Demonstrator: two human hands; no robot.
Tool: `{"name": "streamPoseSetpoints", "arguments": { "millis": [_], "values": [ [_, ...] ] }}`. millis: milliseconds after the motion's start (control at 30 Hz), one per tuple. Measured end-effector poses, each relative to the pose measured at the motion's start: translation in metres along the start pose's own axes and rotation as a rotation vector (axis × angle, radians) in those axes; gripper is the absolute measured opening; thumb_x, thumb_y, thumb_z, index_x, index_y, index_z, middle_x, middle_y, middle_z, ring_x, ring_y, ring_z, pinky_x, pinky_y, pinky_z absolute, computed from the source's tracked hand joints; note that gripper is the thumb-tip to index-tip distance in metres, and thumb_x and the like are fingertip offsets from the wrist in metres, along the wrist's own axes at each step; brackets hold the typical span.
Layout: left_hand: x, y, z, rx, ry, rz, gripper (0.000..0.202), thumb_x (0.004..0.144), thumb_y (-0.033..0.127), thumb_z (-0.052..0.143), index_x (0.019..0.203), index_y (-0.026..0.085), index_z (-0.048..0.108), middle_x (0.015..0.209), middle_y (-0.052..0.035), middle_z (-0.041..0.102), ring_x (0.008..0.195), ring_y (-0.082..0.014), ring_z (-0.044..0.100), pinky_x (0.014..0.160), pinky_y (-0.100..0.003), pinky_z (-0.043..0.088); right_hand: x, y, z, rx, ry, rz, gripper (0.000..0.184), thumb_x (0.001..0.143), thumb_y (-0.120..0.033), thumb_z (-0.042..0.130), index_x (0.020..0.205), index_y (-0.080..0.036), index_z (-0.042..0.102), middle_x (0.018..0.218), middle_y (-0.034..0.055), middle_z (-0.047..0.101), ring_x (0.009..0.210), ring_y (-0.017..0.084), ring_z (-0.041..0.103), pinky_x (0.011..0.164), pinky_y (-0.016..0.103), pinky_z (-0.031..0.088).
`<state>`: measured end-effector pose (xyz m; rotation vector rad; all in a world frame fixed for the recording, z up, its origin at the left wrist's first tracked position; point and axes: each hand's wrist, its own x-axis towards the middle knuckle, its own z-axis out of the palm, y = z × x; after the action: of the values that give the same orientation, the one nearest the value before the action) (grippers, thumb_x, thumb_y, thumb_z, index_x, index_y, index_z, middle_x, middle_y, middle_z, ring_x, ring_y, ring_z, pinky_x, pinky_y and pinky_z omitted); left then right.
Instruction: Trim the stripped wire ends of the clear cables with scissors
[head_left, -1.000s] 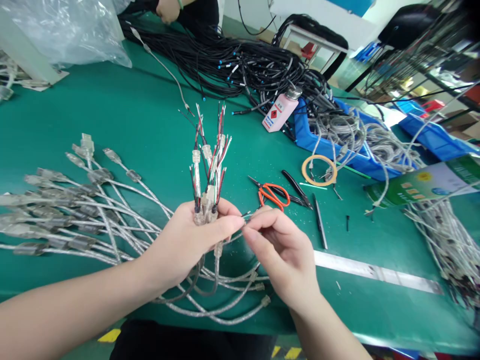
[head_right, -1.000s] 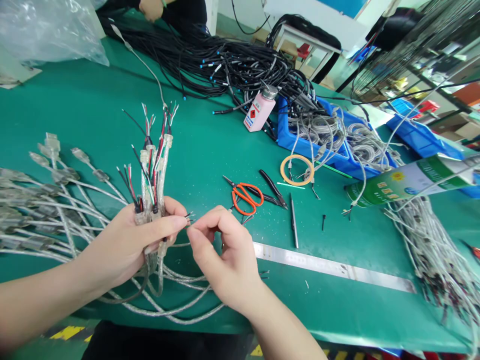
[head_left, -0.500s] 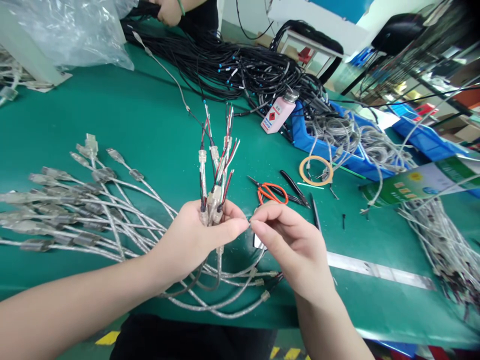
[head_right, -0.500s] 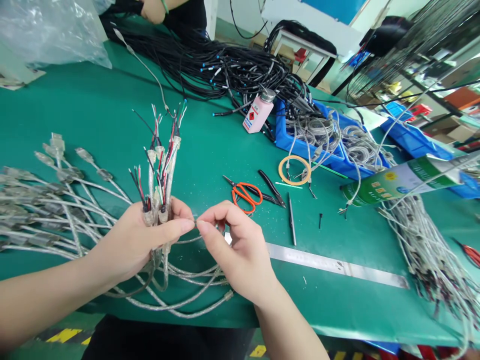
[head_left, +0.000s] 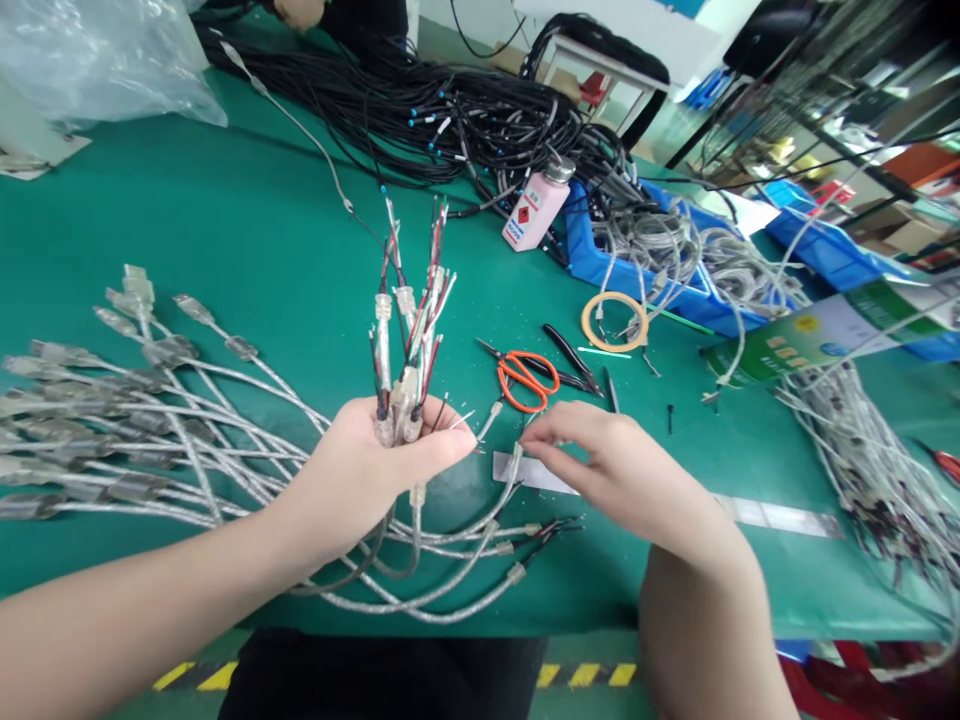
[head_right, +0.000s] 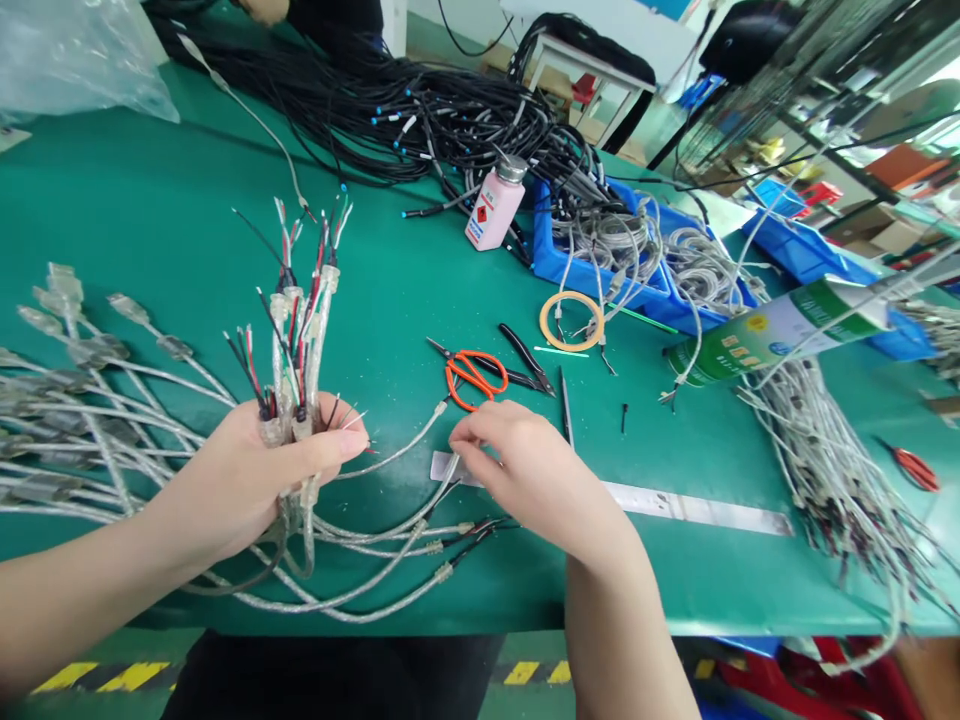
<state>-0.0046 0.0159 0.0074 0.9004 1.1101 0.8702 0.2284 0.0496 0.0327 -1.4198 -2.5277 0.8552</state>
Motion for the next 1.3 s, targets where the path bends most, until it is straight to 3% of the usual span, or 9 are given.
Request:
{"name": "streamPoseSetpoints", "arguments": {
  "millis": [200, 433, 567, 633, 700, 800, 967, 1167, 1300],
  "values": [
    [0.001, -0.001, 0.004, 0.054, -0.021, -0.062, 0.021, 0.080, 0.033, 0.069, 0.068, 0.020, 0.058, 0.053, 0.0072, 0.038, 0.048, -0.0075, 0.030, 0.044, -0.022, 0.021, 0.009, 0.023, 0.017, -0.124, -0.122, 0.047, 0.010, 0.091, -0.024, 0.064, 0.097, -0.016, 0.065, 0.099, 0.0093, 0.068, 0.095, 0.024, 0.062, 0.081, 0.036, 0.048],
    [0.003, -0.007, 0.007, 0.144, 0.015, -0.090, 0.023, 0.080, 0.038, 0.071, 0.070, 0.021, 0.061, 0.059, 0.0049, 0.043, 0.053, -0.0089, 0.034, 0.047, -0.022, 0.025, -0.006, 0.023, 0.022, -0.104, -0.136, 0.058, 0.017, 0.086, -0.019, 0.068, 0.096, -0.018, 0.054, 0.093, 0.0078, 0.064, 0.086, 0.022, 0.059, 0.074, 0.035, 0.048],
    [0.001, -0.010, 0.005, 0.168, 0.030, -0.135, 0.022, 0.079, 0.039, 0.073, 0.071, 0.022, 0.063, 0.056, 0.0060, 0.041, 0.050, -0.0081, 0.031, 0.045, -0.021, 0.023, -0.009, 0.022, 0.021, -0.177, -0.180, 0.082, 0.023, 0.081, -0.014, 0.073, 0.097, -0.015, 0.056, 0.097, 0.0113, 0.063, 0.090, 0.026, 0.058, 0.078, 0.039, 0.049],
    [0.000, -0.012, 0.003, 0.169, 0.047, -0.130, 0.022, 0.078, 0.040, 0.074, 0.072, 0.022, 0.063, 0.059, 0.0053, 0.045, 0.052, -0.0080, 0.033, 0.046, -0.021, 0.025, -0.007, 0.024, 0.021, -0.159, -0.198, 0.062, 0.015, 0.084, -0.015, 0.070, 0.094, -0.014, 0.059, 0.094, 0.0108, 0.062, 0.089, 0.025, 0.057, 0.078, 0.039, 0.048],
    [-0.001, -0.014, 0.002, 0.169, 0.060, -0.126, 0.022, 0.078, 0.040, 0.075, 0.073, 0.022, 0.063, 0.063, 0.0047, 0.048, 0.054, -0.0083, 0.035, 0.047, -0.020, 0.026, -0.005, 0.027, 0.020, -0.119, -0.137, 0.008, 0.001, 0.090, -0.014, 0.063, 0.090, -0.015, 0.062, 0.093, 0.0101, 0.060, 0.091, 0.024, 0.056, 0.081, 0.038, 0.048],
    [-0.001, -0.015, 0.001, 0.171, 0.057, -0.122, 0.022, 0.078, 0.040, 0.075, 0.074, 0.022, 0.063, 0.065, 0.0043, 0.050, 0.058, -0.0090, 0.039, 0.049, -0.020, 0.030, -0.003, 0.030, 0.019, -0.021, 0.051, -0.033, 0.012, 0.097, -0.015, 0.052, 0.091, -0.016, 0.063, 0.094, 0.0087, 0.061, 0.088, 0.020, 0.057, 0.079, 0.033, 0.046],
    [0.000, -0.013, 0.002, 0.181, 0.051, -0.119, 0.021, 0.077, 0.039, 0.075, 0.073, 0.021, 0.064, 0.064, 0.0035, 0.051, 0.055, -0.0090, 0.038, 0.047, -0.020, 0.030, -0.007, 0.028, 0.013, 0.005, 0.320, 0.062, 0.010, 0.099, -0.022, 0.052, 0.097, -0.020, 0.062, 0.081, 0.0018, 0.067, 0.069, 0.015, 0.059, 0.064, 0.028, 0.042],
    [-0.001, -0.012, 0.001, 0.169, 0.080, -0.108, 0.022, 0.077, 0.039, 0.073, 0.072, 0.021, 0.062, 0.058, 0.0053, 0.046, 0.052, -0.0082, 0.035, 0.045, -0.019, 0.028, -0.026, 0.023, -0.008, 0.181, 0.291, -0.053, 0.018, 0.099, -0.029, 0.051, 0.105, -0.021, 0.065, 0.085, 0.0013, 0.070, 0.067, 0.014, 0.061, 0.059, 0.025, 0.044],
    [-0.003, -0.015, -0.001, 0.188, 0.087, -0.104, 0.023, 0.077, 0.040, 0.073, 0.072, 0.021, 0.061, 0.060, 0.0055, 0.048, 0.053, -0.0077, 0.038, 0.046, -0.018, 0.030, -0.030, 0.022, -0.011, 0.139, 0.518, 0.096, 0.015, 0.096, -0.032, 0.058, 0.092, -0.020, 0.066, 0.074, 0.0002, 0.068, 0.060, 0.012, 0.057, 0.053, 0.024, 0.040]
  ]
}}
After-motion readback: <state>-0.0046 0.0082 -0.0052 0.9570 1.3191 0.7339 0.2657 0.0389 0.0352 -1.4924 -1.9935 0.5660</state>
